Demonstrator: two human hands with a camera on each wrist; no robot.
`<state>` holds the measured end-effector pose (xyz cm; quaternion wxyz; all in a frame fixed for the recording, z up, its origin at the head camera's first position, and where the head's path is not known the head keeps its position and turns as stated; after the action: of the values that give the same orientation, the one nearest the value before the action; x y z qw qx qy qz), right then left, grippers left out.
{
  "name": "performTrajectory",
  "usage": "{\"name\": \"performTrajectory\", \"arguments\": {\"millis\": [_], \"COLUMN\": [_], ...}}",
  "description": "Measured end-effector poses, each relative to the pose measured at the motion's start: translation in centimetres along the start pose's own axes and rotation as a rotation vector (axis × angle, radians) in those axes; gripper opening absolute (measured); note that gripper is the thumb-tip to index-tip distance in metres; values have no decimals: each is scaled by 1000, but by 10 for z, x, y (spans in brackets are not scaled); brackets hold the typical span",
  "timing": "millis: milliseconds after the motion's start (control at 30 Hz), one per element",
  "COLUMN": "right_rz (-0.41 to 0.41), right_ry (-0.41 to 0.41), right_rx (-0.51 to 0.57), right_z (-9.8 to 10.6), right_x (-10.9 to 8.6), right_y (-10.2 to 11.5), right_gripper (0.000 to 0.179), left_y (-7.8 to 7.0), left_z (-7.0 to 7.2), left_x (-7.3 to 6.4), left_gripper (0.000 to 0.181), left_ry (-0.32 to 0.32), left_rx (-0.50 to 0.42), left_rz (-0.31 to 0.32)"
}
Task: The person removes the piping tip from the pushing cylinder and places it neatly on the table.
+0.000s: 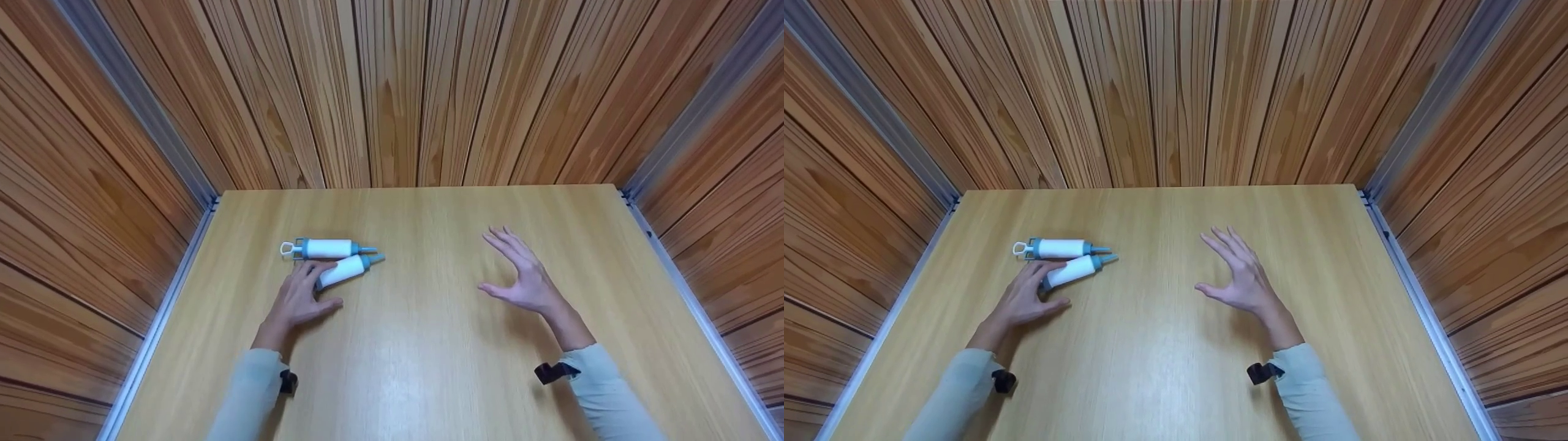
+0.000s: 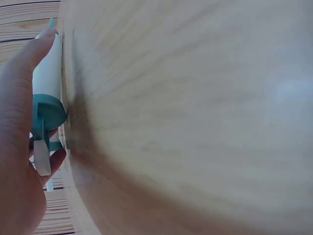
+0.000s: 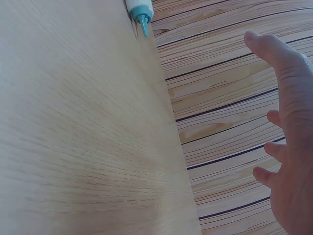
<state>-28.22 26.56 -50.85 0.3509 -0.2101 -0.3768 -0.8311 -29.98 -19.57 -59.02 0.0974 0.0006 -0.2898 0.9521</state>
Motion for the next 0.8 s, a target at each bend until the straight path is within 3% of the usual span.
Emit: {"name": "performTrajectory", "arguments": {"millis": [400,600,800], "right_rz": [-52,-62,-97], "right_ry": [-26,-42,-53], "right_rx": [101,229,412], "right_z": [3,3,0], "right_x": [-7,-9,-13], "right_y": [-3,-8,-10], "right_gripper": [102,98,84], "left_y": [3,6,7], "left_z": [-1,-2,-2], "left_x": [2,4,6], "left_gripper": [44,41,40], "left_ry": [-64,-52,-20], "left_rx": [-140,-258,-296], "left_rz": [65,132,166]}}
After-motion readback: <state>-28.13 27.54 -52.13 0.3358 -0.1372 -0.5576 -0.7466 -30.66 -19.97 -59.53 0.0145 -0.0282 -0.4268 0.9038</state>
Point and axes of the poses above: each hand's wrist, its own x-axis towards the middle knuckle, its own z-axis out of the back of the hand, y = z × x, the point moved 6 cm from there along x, towards the middle knuckle, and after that the axes turned 8 degrees about z, right-handed, at the moved point
